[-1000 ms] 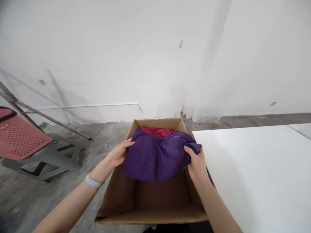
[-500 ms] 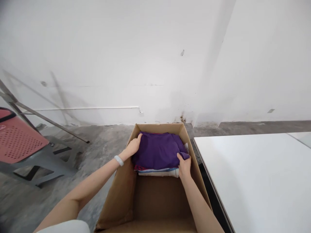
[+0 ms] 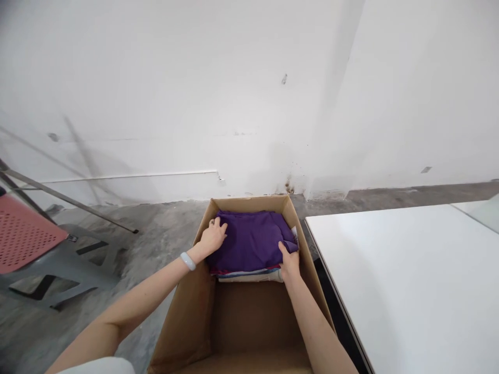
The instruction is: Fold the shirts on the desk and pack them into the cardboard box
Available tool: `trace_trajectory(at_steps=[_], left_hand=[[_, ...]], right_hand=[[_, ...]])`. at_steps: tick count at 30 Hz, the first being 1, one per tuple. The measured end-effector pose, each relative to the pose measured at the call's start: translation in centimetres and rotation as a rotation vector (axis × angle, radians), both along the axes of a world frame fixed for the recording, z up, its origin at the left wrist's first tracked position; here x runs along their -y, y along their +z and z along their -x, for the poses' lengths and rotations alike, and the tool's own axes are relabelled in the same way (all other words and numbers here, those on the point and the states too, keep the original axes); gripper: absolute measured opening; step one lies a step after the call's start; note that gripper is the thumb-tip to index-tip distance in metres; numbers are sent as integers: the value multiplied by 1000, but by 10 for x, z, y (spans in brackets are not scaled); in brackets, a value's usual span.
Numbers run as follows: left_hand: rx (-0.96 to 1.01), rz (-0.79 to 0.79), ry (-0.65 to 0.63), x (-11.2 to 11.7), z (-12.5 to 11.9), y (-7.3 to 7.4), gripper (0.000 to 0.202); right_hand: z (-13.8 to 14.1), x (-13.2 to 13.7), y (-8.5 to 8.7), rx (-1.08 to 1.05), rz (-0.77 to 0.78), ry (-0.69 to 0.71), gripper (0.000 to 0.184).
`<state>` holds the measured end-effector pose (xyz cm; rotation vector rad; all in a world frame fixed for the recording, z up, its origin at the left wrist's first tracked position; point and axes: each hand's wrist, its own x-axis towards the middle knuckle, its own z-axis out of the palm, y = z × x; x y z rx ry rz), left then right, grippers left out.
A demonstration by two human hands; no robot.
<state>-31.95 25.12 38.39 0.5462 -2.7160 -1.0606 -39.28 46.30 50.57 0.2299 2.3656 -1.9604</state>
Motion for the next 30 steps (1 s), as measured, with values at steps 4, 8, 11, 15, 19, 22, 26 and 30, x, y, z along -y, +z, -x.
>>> trace_trajectory(at_steps=[4, 8, 11, 15, 19, 22, 26, 30], left_hand=[[-138, 51, -211, -39, 10, 19, 58], [-108, -170, -489, -85, 35, 36, 78], [-122, -228, -457, -115, 57, 41, 80], [-158, -167, -363, -138, 74, 35, 76], [-155, -157, -342, -139, 75, 30, 72], [-282, -174, -317, -137, 69, 42, 67], [-646, -217, -189, -141, 53, 87, 65], [-984, -240, -430, -166, 35, 157, 59]], right_hand=[[-9, -3, 4, -14, 58, 29, 52], [-23, -17, 10, -4, 56, 22, 41], [-38, -36, 20, 5, 40, 6, 36], [-69, -58, 44, 62, 74, 18, 43], [-100, -65, 75, 117, 125, 61, 48], [-119, -71, 104, 101, 154, 86, 51], [-143, -101, 153, 12, 170, 130, 46], [-173, -160, 207, -233, 126, 8, 37]])
